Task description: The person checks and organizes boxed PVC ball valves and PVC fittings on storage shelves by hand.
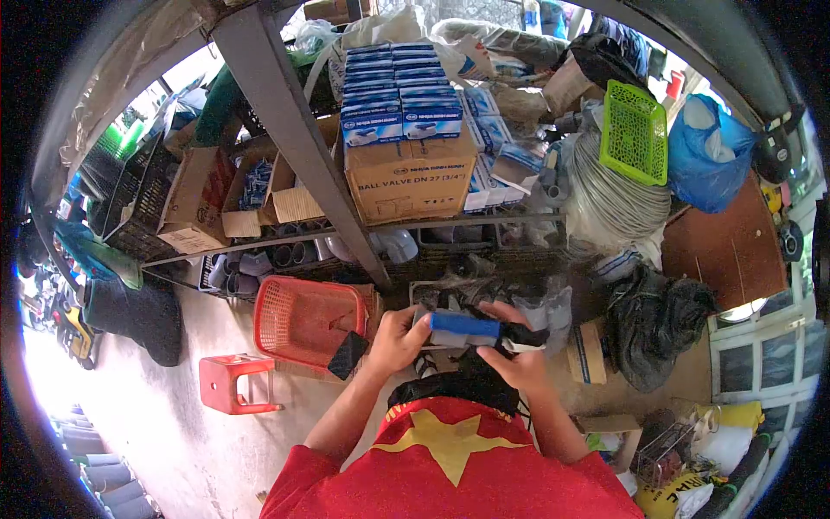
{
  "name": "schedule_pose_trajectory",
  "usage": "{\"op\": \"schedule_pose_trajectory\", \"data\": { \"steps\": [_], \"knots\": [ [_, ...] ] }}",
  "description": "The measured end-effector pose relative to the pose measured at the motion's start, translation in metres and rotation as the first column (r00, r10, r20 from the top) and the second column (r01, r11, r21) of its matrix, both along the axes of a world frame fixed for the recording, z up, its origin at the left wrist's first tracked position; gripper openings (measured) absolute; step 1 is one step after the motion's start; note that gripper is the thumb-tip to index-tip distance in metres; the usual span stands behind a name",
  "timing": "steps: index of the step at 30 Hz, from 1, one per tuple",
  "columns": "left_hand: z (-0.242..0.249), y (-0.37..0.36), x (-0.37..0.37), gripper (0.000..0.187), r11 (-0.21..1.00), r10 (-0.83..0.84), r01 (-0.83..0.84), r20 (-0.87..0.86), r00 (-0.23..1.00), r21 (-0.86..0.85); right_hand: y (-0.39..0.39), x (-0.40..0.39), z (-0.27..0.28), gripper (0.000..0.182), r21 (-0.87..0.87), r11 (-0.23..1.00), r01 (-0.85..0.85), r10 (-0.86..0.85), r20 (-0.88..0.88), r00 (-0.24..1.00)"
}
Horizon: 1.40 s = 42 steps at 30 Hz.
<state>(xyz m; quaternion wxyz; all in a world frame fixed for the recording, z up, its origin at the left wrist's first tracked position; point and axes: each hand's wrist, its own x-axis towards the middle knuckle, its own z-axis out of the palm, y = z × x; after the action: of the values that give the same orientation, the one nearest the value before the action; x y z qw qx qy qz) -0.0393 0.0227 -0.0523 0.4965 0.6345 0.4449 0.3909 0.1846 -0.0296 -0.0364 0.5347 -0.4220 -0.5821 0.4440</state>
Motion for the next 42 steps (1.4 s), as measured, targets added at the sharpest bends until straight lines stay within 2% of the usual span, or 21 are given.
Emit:
{"op": "schedule_pose_trajectory", "data": {
  "steps": [1, 3, 4, 5, 8, 9, 12, 13, 16, 21, 24, 26, 27, 29, 32, 33, 37, 39, 40, 41, 42],
  "knots": [
    [0.001, 0.002, -0.003, 0.039, 0.993, 0.009, -0.013, -0.037, 0.999, -0.116, -0.002, 0.0, -0.002, 0.057, 0.054, 0.998, 0.018, -0.022, 0.081, 0.997],
    [0.011, 0.005, -0.005, 0.043, 0.996, -0.027, 0.015, -0.149, 0.988, -0.084, -0.004, -0.002, -0.011, 0.058, 0.17, 0.985, 0.036, -0.075, 0.23, 0.97],
    [0.014, 0.007, -0.007, 0.045, 0.998, -0.042, 0.03, -0.21, 0.977, -0.063, -0.003, -0.004, -0.017, 0.056, 0.126, 0.989, 0.077, -0.097, 0.161, 0.982],
    [0.007, 0.007, -0.01, 0.037, 0.979, -0.095, 0.044, -0.253, 0.963, -0.201, -0.003, -0.005, -0.025, 0.055, 0.08, 0.99, 0.114, -0.121, 0.092, 0.988],
    [0.013, 0.001, -0.002, 0.035, 0.985, -0.058, 0.036, 0.129, 0.99, 0.167, -0.004, -0.005, -0.032, 0.054, -0.076, 0.983, 0.167, -0.17, -0.026, 0.985],
    [0.014, -0.001, -0.007, 0.058, 0.985, -0.138, 0.16, 0.272, 0.952, -0.059, -0.003, -0.006, -0.03, 0.053, -0.12, 0.978, 0.173, -0.182, -0.073, 0.98],
    [0.011, 0.0, -0.002, 0.063, 0.985, -0.169, 0.151, 0.337, 0.926, 0.078, 0.002, -0.002, -0.011, 0.052, -0.138, 0.983, 0.125, -0.146, -0.153, 0.978],
    [0.01, -0.002, 0.002, 0.056, 0.995, -0.096, 0.089, 0.337, 0.937, 0.037, 0.006, -0.001, -0.006, 0.053, -0.121, 0.988, 0.098, -0.118, -0.173, 0.978],
    [0.007, 0.005, -0.003, 0.049, 0.978, -0.099, 0.103, -0.032, 0.995, 0.179, 0.008, 0.013, -0.017, 0.069, -0.04, 0.991, 0.125, -0.125, 0.011, 0.992],
    [0.005, 0.002, 0.019, 0.046, 0.986, -0.152, 0.14, 0.152, 0.977, 0.089, -0.003, 0.019, 0.004, 0.093, 0.024, 0.997, 0.078, -0.079, 0.043, 0.996],
    [0.001, 0.016, 0.024, 0.048, 0.96, -0.22, 0.217, 0.001, 0.975, -0.178, -0.009, 0.022, -0.001, 0.088, 0.062, 0.974, 0.219, -0.226, 0.165, 0.96],
    [0.0, 0.021, 0.036, 0.051, 0.972, -0.225, 0.223, -0.014, 0.974, -0.076, -0.007, 0.031, -0.017, 0.078, 0.086, 0.953, 0.292, -0.304, 0.3, 0.904],
    [-0.004, 0.023, 0.041, 0.052, 0.974, -0.224, 0.225, -0.018, 0.974, 0.013, -0.005, 0.029, -0.011, 0.064, 0.22, 0.919, 0.326, -0.383, 0.307, 0.871],
    [-0.005, 0.027, 0.045, 0.058, 0.95, -0.301, 0.305, -0.061, 0.952, 0.06, 0.006, 0.036, -0.025, 0.062, 0.154, 0.928, 0.339, -0.366, 0.212, 0.906],
    [0.011, 0.03, 0.068, 0.062, 0.955, -0.269, 0.25, 0.114, 0.956, 0.158, 0.013, 0.045, -0.017, 0.06, -0.076, 0.933, 0.353, -0.356, -0.038, 0.934],
    [0.014, 0.031, 0.075, 0.064, 0.972, -0.237, 0.231, 0.201, 0.95, 0.052, 0.013, 0.05, -0.016, 0.059, -0.122, 0.927, 0.354, -0.364, -0.072, 0.929],
    [0.022, 0.058, 0.089, 0.055, 0.913, -0.312, 0.344, -0.171, 0.935, 0.217, 0.003, 0.067, -0.012, 0.059, -0.198, 0.898, 0.392, -0.421, -0.128, 0.898],
    [0.019, 0.067, 0.098, 0.055, 0.841, -0.342, 0.381, -0.167, 0.925, 0.385, -0.007, 0.076, -0.017, 0.06, -0.232, 0.886, 0.403, -0.436, -0.117, 0.892],
    [0.018, 0.069, 0.104, 0.055, 0.793, -0.36, 0.392, -0.161, 0.919, 0.467, -0.009, 0.08, -0.023, 0.059, -0.151, 0.876, 0.457, -0.462, 0.005, 0.887],
    [0.018, 0.066, 0.107, 0.052, 0.835, -0.386, 0.404, -0.125, 0.914, 0.374, -0.013, 0.082, -0.024, 0.059, -0.145, 0.868, 0.476, -0.484, -0.028, 0.874],
    [0.016, 0.068, 0.113, 0.05, 0.804, -0.411, 0.411, -0.099, 0.906, 0.429, -0.017, 0.079, -0.014, 0.058, -0.145, 0.859, 0.491, -0.503, -0.061, 0.862]
  ]
}}
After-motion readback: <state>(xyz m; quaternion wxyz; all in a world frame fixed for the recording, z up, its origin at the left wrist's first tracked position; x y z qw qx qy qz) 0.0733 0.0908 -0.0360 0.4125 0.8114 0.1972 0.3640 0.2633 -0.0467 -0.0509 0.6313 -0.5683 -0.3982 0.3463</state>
